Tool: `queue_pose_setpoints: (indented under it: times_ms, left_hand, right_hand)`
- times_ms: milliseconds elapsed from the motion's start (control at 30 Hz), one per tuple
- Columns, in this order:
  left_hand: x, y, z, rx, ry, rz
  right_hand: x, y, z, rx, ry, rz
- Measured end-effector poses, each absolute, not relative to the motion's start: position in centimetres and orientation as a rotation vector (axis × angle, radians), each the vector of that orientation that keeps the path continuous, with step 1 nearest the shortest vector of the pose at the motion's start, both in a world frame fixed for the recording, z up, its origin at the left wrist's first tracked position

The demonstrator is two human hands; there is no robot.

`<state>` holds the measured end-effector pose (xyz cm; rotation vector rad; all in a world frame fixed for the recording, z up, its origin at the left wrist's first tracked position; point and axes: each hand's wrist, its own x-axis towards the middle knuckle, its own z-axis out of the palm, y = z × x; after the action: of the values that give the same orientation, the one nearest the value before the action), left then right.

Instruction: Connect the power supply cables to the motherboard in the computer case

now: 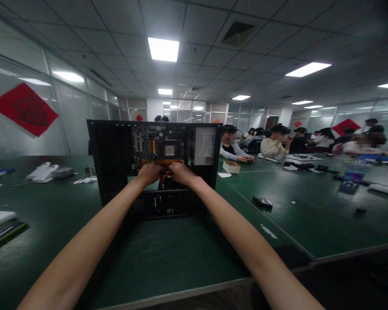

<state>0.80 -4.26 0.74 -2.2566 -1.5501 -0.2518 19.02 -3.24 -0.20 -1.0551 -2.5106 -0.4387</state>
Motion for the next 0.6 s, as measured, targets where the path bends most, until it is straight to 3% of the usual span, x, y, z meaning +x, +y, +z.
queue_pose_setpoints:
  times_ms: [600]
  left_hand:
    - [1.1,-4.9,0.9,-2.254,-1.598,-0.251]
  right_hand:
    - [17.9,-3.2,-0.1,-1.177,-2.553,-0.663]
